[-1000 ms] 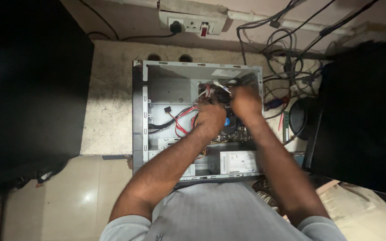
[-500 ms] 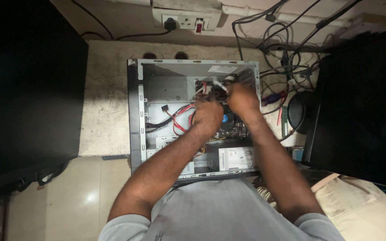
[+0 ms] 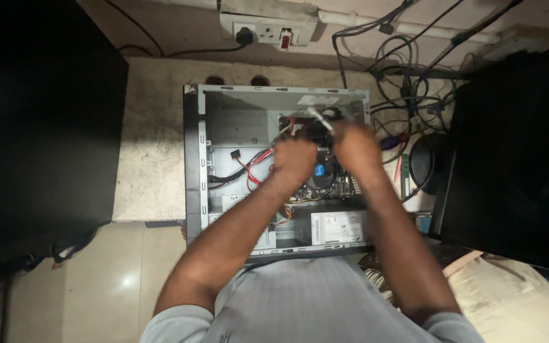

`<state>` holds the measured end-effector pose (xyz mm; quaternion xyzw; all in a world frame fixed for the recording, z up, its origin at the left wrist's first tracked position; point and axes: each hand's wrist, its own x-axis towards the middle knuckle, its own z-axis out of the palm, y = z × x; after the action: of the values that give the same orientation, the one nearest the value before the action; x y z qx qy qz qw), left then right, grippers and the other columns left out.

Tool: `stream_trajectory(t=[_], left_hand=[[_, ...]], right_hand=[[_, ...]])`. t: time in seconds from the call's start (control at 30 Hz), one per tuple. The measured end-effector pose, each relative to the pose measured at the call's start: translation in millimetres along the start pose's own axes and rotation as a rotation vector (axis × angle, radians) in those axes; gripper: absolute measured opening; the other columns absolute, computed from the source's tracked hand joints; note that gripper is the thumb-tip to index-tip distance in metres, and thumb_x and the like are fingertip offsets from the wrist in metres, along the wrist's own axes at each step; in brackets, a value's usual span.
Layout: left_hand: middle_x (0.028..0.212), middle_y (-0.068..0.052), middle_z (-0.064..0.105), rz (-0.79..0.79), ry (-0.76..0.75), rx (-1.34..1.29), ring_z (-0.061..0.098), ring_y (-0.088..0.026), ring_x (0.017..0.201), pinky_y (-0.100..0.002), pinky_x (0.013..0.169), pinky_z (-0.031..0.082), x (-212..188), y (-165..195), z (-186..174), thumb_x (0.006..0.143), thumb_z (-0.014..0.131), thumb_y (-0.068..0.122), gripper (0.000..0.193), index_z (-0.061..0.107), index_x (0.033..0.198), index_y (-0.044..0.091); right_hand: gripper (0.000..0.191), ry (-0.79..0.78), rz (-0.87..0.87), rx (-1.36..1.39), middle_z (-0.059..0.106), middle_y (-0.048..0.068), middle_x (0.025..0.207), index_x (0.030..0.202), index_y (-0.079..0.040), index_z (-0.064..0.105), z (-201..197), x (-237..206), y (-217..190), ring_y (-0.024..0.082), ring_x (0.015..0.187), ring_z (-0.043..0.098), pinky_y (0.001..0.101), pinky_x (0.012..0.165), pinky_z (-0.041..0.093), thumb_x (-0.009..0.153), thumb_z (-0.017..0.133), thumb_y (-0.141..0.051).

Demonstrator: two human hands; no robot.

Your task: The person works inside an open desktop computer case placed on a workbench. They use a screwdriver to loosen, adjust, and reposition internal components and cables around the motherboard and cooling fan, steadying parts with the other hand while working through the interior of the case.

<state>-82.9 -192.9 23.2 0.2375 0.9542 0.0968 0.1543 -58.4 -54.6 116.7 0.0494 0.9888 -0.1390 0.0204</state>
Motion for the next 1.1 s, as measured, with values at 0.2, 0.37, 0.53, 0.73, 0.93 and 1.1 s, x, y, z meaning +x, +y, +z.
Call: stream_trajectory(t=[0.2, 0.37, 0.53, 0.73, 0.93, 1.1], left_hand=[[0.108, -0.015, 0.074, -0.218, 0.108, -0.323, 0.069, -0.036, 0.107, -0.051, 0.09, 0.055, 20.5, -32.7, -43.9, 0.087, 0.068, 0.035, 0.03, 0.076, 0.1, 0.01], [0.097, -0.011, 0.073, -0.052, 0.588, -0.129, 0.066, -0.033, 0.102, -0.053, 0.088, 0.05, 7.0, 6.9, -47.9, 0.078, 0.07, 0.031, 0.025, 0.076, 0.088, 0.009], [0.111, -0.009, 0.069, 0.438, 0.612, 0.089, 0.062, -0.031, 0.112, -0.047, 0.098, 0.047, 35.8, 53.8, -28.6, 0.084, 0.066, 0.019, 0.019, 0.076, 0.098, 0.01], [0.127, -0.008, 0.066, 0.488, 0.283, 0.263, 0.055, -0.032, 0.126, -0.051, 0.103, 0.043, 72.3, 70.9, -19.4, 0.083, 0.064, 0.018, 0.027, 0.079, 0.104, 0.012], [0.13, -0.013, 0.062, 0.379, 0.364, 0.217, 0.057, -0.034, 0.125, -0.053, 0.103, 0.044, 89.4, 70.7, -24.1, 0.085, 0.066, 0.022, 0.031, 0.078, 0.109, 0.007], [0.131, -0.013, 0.061, 0.459, 0.322, 0.33, 0.06, -0.037, 0.119, -0.054, 0.091, 0.053, 88.7, 61.8, -22.1, 0.08, 0.066, 0.021, 0.023, 0.079, 0.098, 0.017]], right_hand=[[0.029, 0.079, 0.173, 0.265, 0.072, 0.024, 0.1, 0.125, -0.012, 0.072, -81.2, -65.6, -2.1, 0.043, 0.091, 0.07, 0.0476, 0.079, 0.054, 0.1, 0.06, -0.02], [0.032, 0.097, 0.248, 0.437, 0.074, 0.024, 0.103, 0.125, -0.007, 0.07, -94.8, -102.4, 24.5, 0.035, 0.087, 0.076, 0.0426, 0.077, 0.056, 0.096, 0.064, -0.02], [0.035, 0.148, 0.211, 0.306, 0.072, 0.028, 0.101, 0.126, -0.004, 0.07, -80.9, -121.4, 41.2, 0.042, 0.091, 0.072, 0.0479, 0.079, 0.057, 0.093, 0.063, -0.012], [0.04, -0.056, 0.324, 0.166, 0.072, 0.026, 0.095, 0.128, -0.011, 0.069, -96.6, -134.3, 34.9, 0.044, 0.091, 0.069, 0.0549, 0.082, 0.054, 0.089, 0.06, -0.009], [0.04, 0.022, 0.18, 0.252, 0.071, 0.026, 0.096, 0.12, -0.011, 0.074, -82.7, -141.1, 37.4, 0.044, 0.092, 0.069, 0.0528, 0.083, 0.054, 0.085, 0.057, 0.0], [0.038, 0.14, 0.045, 0.308, 0.071, 0.028, 0.098, 0.117, -0.002, 0.071, -52.6, -141.5, 35.7, 0.045, 0.098, 0.068, 0.0513, 0.086, 0.055, 0.082, 0.056, 0.004]])
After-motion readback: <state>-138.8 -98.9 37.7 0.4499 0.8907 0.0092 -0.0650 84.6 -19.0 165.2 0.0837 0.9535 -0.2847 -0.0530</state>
